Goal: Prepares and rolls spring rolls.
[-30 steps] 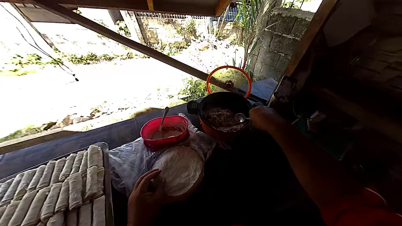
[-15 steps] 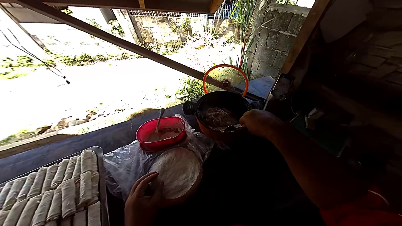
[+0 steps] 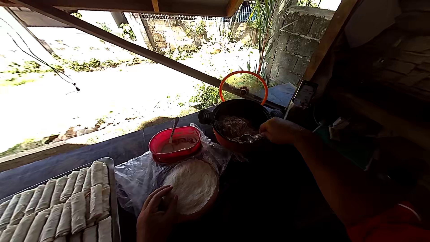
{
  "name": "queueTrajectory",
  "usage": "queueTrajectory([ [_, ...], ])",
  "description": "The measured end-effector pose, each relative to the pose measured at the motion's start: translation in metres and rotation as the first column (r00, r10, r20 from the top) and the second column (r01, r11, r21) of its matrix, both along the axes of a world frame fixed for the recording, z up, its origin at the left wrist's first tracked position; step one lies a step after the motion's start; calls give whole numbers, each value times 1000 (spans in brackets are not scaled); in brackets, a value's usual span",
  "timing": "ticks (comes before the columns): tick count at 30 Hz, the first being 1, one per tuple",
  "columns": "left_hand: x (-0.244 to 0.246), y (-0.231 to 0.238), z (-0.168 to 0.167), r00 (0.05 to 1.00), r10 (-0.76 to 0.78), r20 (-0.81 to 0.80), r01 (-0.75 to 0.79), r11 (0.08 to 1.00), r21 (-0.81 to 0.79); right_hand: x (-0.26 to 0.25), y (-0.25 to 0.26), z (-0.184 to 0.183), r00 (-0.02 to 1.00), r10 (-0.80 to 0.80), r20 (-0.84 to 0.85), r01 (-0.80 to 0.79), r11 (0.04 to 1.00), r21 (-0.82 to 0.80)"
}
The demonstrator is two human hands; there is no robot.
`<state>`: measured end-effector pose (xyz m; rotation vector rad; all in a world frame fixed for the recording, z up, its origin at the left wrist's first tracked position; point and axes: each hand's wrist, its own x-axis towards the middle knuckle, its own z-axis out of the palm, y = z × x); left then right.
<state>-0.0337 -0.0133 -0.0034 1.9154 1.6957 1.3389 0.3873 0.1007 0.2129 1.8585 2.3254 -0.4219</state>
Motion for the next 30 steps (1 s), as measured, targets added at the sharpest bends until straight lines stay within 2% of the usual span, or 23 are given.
queueTrajectory([
  [4, 1, 0, 1, 1000, 9, -10, -9, 1000, 6, -7, 3, -13, 998, 13, -59, -13, 1000, -3],
  [8, 3, 0, 1, 1000, 12, -3, -12, 1000, 17, -6, 4, -8, 998, 36, -50, -35, 999, 24],
  [15, 2, 1, 0, 1000, 9, -5, -9, 1000, 26, 1, 5, -4, 995, -70, 68, 54, 975, 215],
  [19, 2, 1, -1, 1000, 6, -6, -6, 1000, 20, -1, 8, -19, 981, -191, 45, 160, 913, 376],
  [23, 3, 1, 0, 1000, 7, -17, -6, 1000, 21, -12, 11, -35, 979, -196, 60, 171, 942, 288],
  [27, 2, 1, -1, 1000, -2, -11, 2, 1000, 19, -23, -3, -13, 976, -134, 170, 87, 963, 255],
  [30, 2, 1, 0, 1000, -6, -7, 6, 1000, 19, -17, -3, -2, 976, -146, 160, 105, 965, 239],
])
